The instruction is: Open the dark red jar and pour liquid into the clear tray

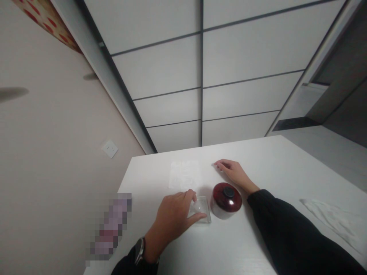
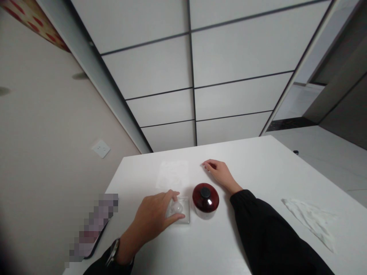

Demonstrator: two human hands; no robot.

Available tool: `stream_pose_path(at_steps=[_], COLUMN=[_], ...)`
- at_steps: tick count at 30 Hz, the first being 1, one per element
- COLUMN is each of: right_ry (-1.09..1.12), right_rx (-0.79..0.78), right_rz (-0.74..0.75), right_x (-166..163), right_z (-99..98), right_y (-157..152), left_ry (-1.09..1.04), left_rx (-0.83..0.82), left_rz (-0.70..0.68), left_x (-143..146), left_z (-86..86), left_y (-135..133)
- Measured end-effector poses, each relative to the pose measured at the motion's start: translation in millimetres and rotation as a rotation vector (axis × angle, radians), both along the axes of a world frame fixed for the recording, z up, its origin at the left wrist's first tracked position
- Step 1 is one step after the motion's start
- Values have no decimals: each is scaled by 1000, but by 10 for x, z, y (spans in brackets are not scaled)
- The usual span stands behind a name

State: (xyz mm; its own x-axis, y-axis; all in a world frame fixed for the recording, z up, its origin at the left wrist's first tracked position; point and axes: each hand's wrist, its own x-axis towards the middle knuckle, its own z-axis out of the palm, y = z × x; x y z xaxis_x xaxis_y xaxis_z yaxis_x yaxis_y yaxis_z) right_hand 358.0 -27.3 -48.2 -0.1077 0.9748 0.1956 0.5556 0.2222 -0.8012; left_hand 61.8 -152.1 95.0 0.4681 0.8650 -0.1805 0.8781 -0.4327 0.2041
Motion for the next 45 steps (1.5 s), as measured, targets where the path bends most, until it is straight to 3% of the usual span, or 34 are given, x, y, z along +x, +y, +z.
stream_pose_path(at_steps=[5,32,39,45], right_ry=[-3,18,22,14], right_rx=[-2,-6,-4,-2], right_rz=[5,5,6,8], right_x=[-2,-20,-28,-27], right_z=[6,72,81,92], right_y=[1,-30,-39,-36], left_ry=[-10,-48,-36,-23], left_rx=[-6,-42,54,17], left_rz=[-26,-3,-197,-214], left_x=[-3,42,-52,-162], left_z=[-44,60,72,33], left_y=[8,30,9,-6])
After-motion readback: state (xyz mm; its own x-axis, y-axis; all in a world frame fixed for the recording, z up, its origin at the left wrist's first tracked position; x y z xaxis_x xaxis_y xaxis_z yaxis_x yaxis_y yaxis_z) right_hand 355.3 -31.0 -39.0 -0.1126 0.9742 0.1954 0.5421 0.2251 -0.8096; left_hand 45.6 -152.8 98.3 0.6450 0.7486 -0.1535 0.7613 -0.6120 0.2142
